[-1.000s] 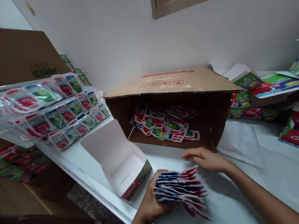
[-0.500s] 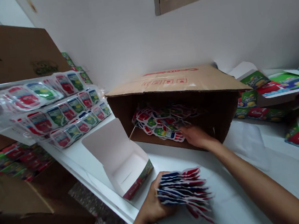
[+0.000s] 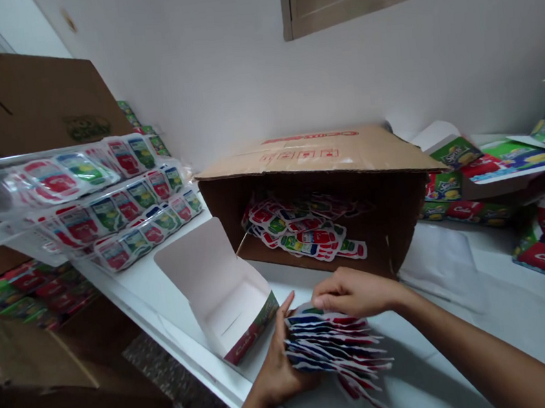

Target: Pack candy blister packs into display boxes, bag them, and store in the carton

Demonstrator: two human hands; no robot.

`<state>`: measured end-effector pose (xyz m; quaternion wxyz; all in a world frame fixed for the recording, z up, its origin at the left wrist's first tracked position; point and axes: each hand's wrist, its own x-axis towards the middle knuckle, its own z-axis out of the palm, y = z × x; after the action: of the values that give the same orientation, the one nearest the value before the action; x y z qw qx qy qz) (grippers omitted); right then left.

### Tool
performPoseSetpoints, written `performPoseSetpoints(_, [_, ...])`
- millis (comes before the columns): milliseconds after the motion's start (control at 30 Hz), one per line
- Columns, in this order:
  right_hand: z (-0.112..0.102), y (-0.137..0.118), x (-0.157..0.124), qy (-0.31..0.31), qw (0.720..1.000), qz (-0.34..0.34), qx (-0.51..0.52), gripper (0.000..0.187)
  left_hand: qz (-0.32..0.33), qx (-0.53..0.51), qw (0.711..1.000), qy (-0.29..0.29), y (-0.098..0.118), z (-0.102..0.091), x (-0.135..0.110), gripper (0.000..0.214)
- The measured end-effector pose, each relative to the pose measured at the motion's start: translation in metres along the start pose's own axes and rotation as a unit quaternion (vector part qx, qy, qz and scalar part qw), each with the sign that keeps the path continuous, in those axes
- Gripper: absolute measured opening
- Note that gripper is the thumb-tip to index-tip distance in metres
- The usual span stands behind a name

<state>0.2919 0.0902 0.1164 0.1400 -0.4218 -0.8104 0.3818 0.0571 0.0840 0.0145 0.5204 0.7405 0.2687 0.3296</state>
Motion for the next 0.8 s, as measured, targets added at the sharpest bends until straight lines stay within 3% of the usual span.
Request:
performPoseSetpoints(67, [-0.007, 0.019, 0.013, 0.052, 0.998, 0.036, 0.018, 0.043, -0.002, 0.011, 1.0, -0.016, 0.002, -0.002, 0.002, 0.085])
performPoseSetpoints(133, [-0.016, 0.043, 0.035, 0.183, 0.98, 0.07, -0.028, 0.037, 0.0, 0.024, 1.0, -0.014, 0.004, -0.003, 0.003, 0.064])
performPoseSetpoints(200, [-0.027, 0.069, 0.064, 0.292, 0.949, 0.089, -0.081, 0.031, 0.004, 0.027, 1.0, -0.008, 0.006, -0.003, 0.005, 0.07])
performPoseSetpoints(300, [-0.037, 0.1, 0.103, 0.348, 0.929, 0.081, -0.102, 0.038, 0.0, 0.0, 1.0, -0.013, 0.008, -0.002, 0.004, 0.073])
performPoseSetpoints(400, [-0.035, 0.114, 0.118, 0.366, 0.924, 0.048, -0.099, 0.032, -0.012, -0.057, 0.998, -0.031, 0.01, -0.001, 0.004, 0.068])
performPoseSetpoints(500, [-0.019, 0.11, 0.093, 0.395, 0.915, 0.035, -0.079, 0.033, -0.019, -0.079, 0.996, -0.033, 0.012, 0.0, 0.004, 0.07])
performPoseSetpoints(633, [0.017, 0.084, 0.019, 0.378, 0.925, 0.037, -0.014, 0.037, -0.001, -0.044, 0.999, -0.025, 0.01, 0.0, 0.006, 0.067])
performPoseSetpoints(700, [0.036, 0.07, -0.017, 0.322, 0.939, 0.063, 0.101, 0.038, 0.036, -0.007, 0.999, -0.015, 0.006, 0.0, 0.007, 0.069])
performPoseSetpoints(800, [0.057, 0.055, -0.048, 0.283, 0.919, 0.092, 0.258, 0.038, 0.073, 0.065, 0.995, 0.012, 0.001, -0.001, 0.008, 0.067])
